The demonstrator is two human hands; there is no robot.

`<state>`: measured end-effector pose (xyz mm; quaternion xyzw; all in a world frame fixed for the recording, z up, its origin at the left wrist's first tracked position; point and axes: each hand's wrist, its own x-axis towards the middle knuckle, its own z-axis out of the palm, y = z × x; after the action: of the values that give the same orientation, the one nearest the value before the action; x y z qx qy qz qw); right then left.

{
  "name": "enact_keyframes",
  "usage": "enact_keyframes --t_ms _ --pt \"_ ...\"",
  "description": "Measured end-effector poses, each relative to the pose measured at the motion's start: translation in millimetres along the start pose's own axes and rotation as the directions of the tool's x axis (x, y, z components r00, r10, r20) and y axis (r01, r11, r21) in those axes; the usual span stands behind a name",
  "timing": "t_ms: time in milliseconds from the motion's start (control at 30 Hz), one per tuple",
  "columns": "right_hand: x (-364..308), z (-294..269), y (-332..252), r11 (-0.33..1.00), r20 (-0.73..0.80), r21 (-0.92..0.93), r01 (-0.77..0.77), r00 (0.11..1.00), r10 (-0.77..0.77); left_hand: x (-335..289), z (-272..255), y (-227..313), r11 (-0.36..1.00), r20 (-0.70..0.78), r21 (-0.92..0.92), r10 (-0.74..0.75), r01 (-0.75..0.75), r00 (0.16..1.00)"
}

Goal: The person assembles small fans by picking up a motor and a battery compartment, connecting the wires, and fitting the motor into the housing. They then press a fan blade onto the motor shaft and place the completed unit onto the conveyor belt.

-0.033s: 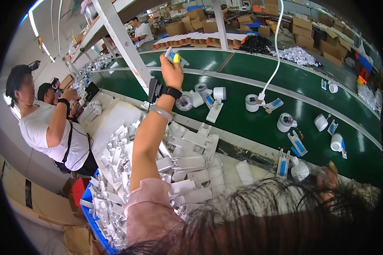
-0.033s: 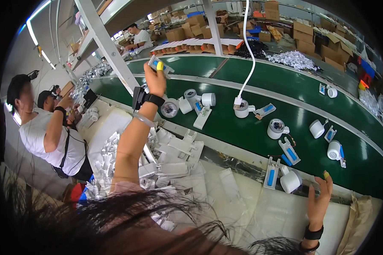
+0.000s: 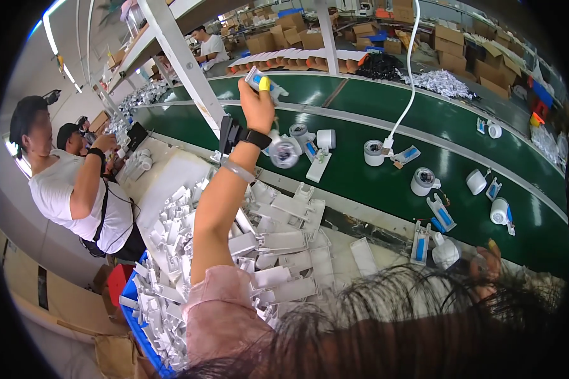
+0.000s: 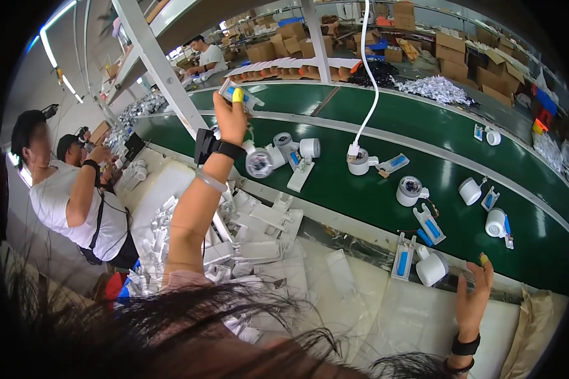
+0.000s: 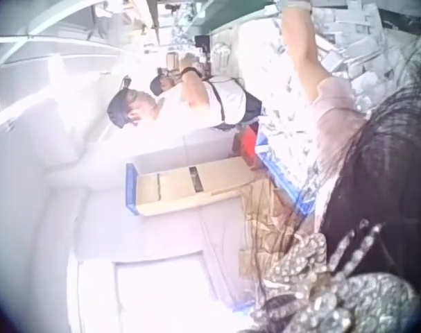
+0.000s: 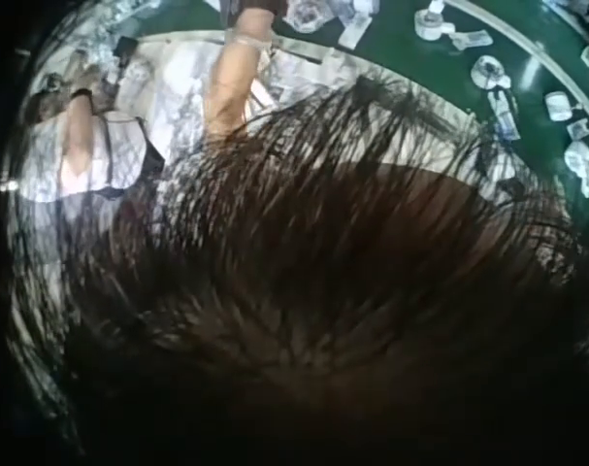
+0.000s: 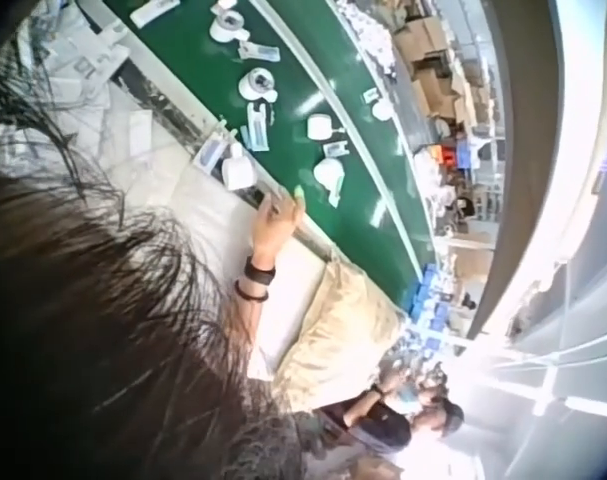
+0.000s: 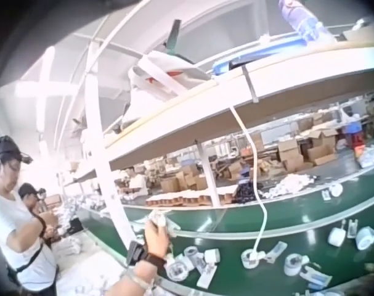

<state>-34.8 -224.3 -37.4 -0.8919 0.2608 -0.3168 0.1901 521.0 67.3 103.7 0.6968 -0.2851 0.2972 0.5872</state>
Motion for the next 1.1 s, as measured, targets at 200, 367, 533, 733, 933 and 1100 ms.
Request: enact_keyframes --t_ms 200,367,533,733,933,1100 --pt "-2 7 -9 1.000 -0.049 0.005 -0.004 0.999 0.004 -99 -6 159 0.395 0.781 -0.496 -0.187 0.774 0.596" --pt "-2 11 -16 0.997 -0.010 0.082 -0.003 1.000 0.004 -212 -11 236 0.574 0.999 0.036 -0.044 0.818 -0.013" --pt "-3 14 -10 0.990 0.040 0.132 -0.047 0.998 0.042 -213 27 166 0.906 0.931 -0.359 0.331 0.225 0.151" --pt "-13 40 44 0.982 0.057 0.177 0.059 0.996 -0.070 -122 72 -31 0.565 0.575 0.776 -0.453 -0.280 0.681" --pt "-8 18 -1 0.997 0.106 0.054 0.048 0.993 -0.054 -120 99 -72 0.552 0.389 0.832 -0.503 -0.059 0.772" --pt "-7 14 1 0.996 0.105 0.077 0.040 0.993 -0.048 -117 96 -102 0.521 0.519 0.812 -0.437 -0.264 0.735"
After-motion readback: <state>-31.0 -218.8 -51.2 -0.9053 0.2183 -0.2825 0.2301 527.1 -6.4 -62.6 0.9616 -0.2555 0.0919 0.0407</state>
